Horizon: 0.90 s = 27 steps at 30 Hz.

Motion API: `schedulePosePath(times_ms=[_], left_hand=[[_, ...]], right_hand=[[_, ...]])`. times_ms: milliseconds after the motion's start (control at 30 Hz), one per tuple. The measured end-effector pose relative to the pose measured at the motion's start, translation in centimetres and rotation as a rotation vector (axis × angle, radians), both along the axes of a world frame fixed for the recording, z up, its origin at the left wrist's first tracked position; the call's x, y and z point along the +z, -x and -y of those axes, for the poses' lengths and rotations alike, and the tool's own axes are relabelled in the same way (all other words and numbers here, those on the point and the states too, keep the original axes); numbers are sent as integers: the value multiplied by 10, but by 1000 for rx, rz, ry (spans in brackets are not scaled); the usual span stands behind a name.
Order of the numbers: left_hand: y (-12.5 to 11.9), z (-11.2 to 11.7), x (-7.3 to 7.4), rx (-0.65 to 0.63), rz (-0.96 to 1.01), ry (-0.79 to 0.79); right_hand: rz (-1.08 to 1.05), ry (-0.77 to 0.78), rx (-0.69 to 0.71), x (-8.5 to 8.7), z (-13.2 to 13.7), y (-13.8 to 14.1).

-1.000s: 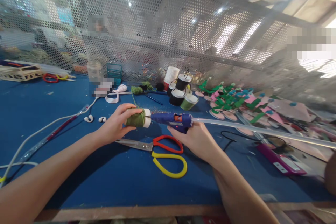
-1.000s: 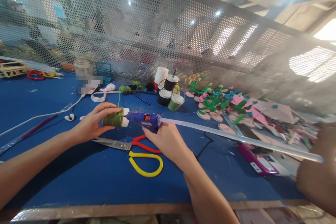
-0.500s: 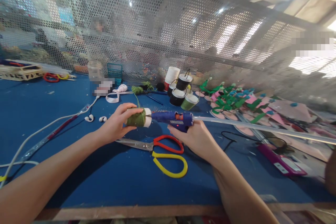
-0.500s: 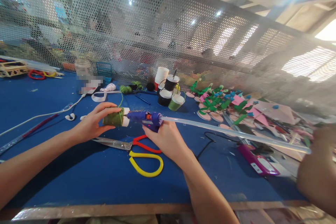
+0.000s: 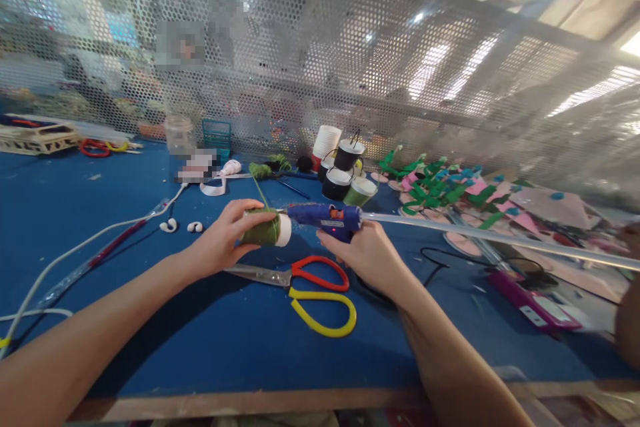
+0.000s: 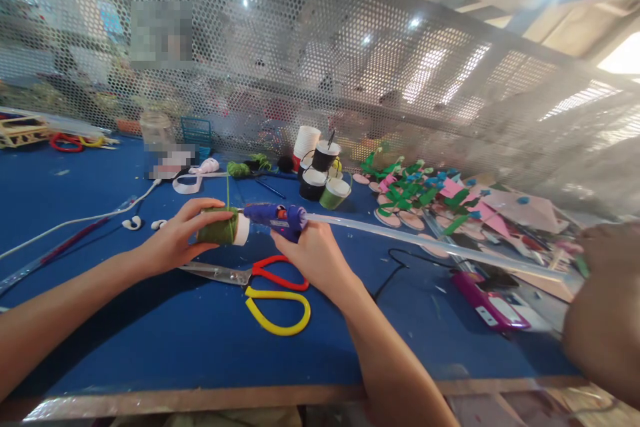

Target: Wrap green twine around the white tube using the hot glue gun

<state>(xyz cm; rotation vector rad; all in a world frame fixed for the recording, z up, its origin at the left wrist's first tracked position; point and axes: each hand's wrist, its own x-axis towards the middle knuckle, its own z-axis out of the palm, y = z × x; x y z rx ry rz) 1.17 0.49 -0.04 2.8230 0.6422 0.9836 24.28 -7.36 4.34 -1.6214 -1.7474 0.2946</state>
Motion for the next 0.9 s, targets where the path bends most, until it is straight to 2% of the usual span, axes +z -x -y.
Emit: schedulePosePath(times_ms=[233,367,533,633,700,800,900], left_hand=[[-1,0,0,-13,-9,-2],[-1,0,0,-13,1,10],[1,0,4,5,39,105],[1,0,5,31,54,140],[1,0,5,50,57,139],[1,-1,3,64,54,108],[1,-1,1,62,60,38]], right_hand=[[10,1,-1,0,-4,0],[-55,60,-3,0,-4,1],[-373,188,25,0,-7,-3],[-588,141,3,-3,-13,-9],[-647,84,-33,-7,-20,-15],[-603,114,-49,-16,-31,-24],[-392,232,-90,-27,-42,-30]])
